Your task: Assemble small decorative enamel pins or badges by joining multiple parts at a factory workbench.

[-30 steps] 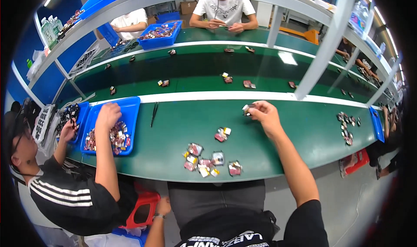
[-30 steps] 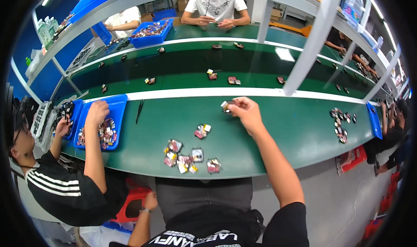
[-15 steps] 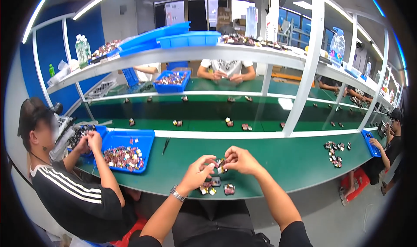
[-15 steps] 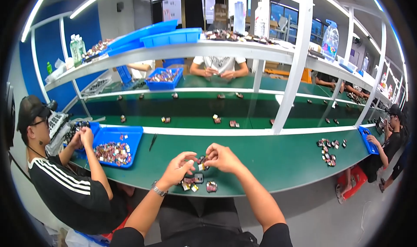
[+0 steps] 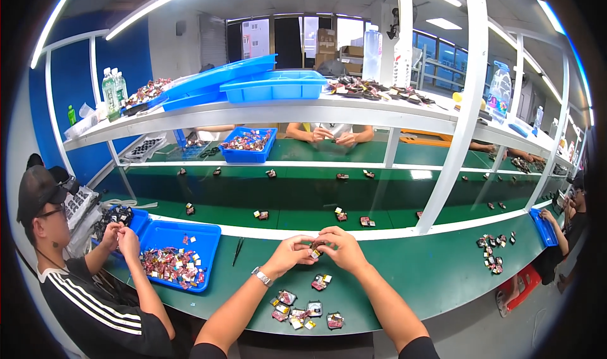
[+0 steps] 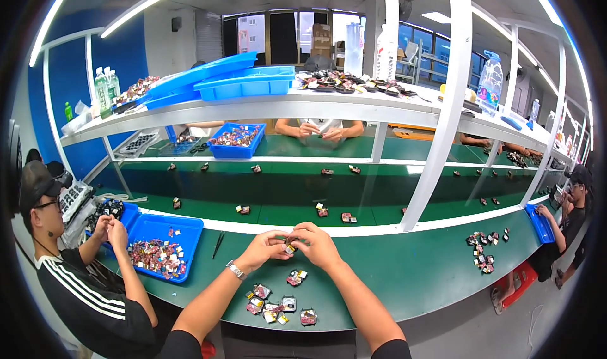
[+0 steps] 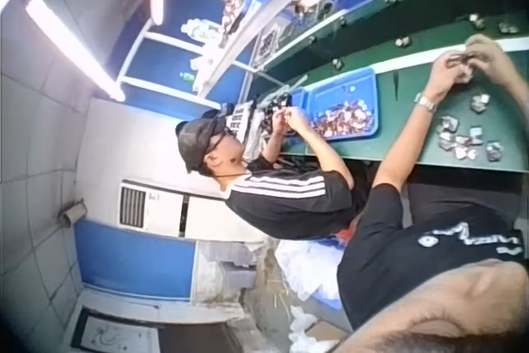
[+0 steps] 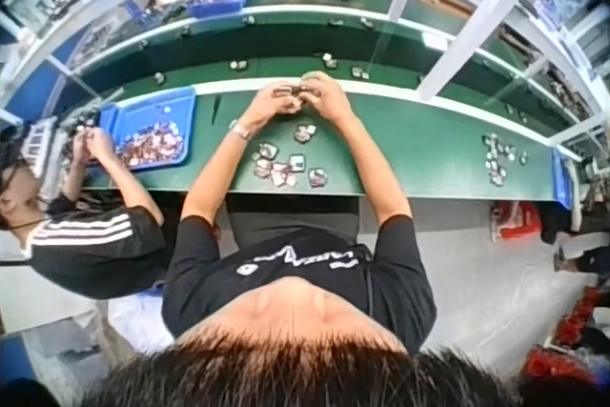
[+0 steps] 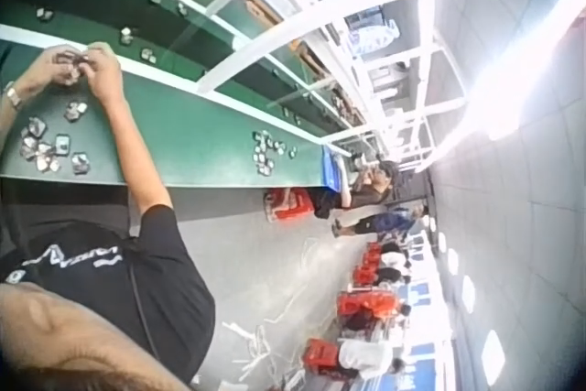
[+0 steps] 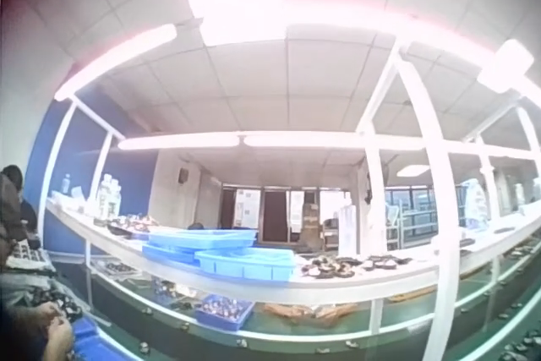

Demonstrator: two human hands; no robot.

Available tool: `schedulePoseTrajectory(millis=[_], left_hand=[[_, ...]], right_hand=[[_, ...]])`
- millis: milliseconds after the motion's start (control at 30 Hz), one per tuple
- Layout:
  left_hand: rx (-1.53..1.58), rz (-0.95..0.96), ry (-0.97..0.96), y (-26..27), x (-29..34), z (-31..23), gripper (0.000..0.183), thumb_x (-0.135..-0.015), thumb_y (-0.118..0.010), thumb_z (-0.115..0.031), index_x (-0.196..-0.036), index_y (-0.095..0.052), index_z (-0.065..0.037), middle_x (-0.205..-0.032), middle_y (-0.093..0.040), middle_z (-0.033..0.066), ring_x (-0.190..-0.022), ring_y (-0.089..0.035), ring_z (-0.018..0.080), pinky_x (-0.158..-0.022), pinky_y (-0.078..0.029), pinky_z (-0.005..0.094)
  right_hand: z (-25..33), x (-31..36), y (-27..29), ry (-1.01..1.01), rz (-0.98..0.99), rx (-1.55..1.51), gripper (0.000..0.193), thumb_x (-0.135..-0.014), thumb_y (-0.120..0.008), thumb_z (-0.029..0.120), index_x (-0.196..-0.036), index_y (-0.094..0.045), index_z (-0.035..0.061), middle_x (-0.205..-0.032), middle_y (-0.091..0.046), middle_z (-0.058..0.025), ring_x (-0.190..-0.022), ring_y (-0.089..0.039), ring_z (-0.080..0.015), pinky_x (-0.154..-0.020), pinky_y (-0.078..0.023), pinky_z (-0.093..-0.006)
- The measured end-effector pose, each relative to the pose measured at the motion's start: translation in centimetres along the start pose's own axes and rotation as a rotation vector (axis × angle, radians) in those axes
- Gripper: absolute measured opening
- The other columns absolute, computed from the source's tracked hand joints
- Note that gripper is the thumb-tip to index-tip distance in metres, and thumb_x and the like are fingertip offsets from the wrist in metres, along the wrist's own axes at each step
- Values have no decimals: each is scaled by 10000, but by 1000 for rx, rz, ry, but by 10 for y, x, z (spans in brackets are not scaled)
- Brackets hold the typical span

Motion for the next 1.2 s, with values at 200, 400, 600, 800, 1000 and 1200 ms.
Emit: schedulePoseTrajectory(millis=[200,400,600,800,1000,1200], left_hand=[[-21,36,17,2,-4,10,435,-932,-586,-44,-1355,-486,-39,-1077,-646,74,-962,-660,174,-895,-556,324],[66,77,94,-14,7,18,357,-933,-537,8,-1287,-487,-11,-1108,-631,101,-1019,-649,194,-904,-565,316],[208,79,63,-9,7,26,388,-926,-499,44,-1303,-434,-19,-1198,-595,123,-1087,-617,194,-948,-545,324],[163,108,25,-3,5,26,465,-917,-546,7,-1360,-405,2,-1256,-546,137,-1126,-594,215,-991,-517,354],[190,115,28,-4,5,30,328,-942,-535,-7,-1262,-459,-18,-1176,-596,123,-1083,-612,200,-963,-532,357],[214,83,27,-6,3,35,278,-957,-525,-18,-1229,-473,-35,-1143,-612,121,-1058,-624,193,-937,-544,353]], right_hand=[[-7,-3,-7,159,132,5,160,-788,-728,73,-940,-735,121,-1269,-552,-84,-1166,-546,-253,-990,-447,-375],[-15,7,-20,12,553,-46,99,-811,-721,159,-907,-719,135,-1378,-487,-128,-1319,-411,-309,-1096,-335,-426],[-7,8,-21,2,297,156,97,-840,-685,169,-914,-712,111,-1318,-532,-108,-1275,-454,-298,-1066,-378,-406],[-11,11,-23,18,166,172,104,-817,-645,159,-862,-704,85,-1222,-596,-106,-1184,-523,-290,-994,-436,-394],[-4,16,-24,46,203,63,122,-781,-687,128,-892,-700,80,-1194,-605,-105,-1156,-544,-277,-975,-453,-400],[-2,19,-22,36,120,103,136,-762,-731,120,-888,-708,75,-1179,-614,-94,-1144,-549,-278,-959,-465,-388]])
Point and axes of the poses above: each hand's wrist, its own x-axis away from the middle knuckle, its own y-axis out of the back of the hand, z = x × y, the point moved 7 cm from there along -x, towards the middle knuckle
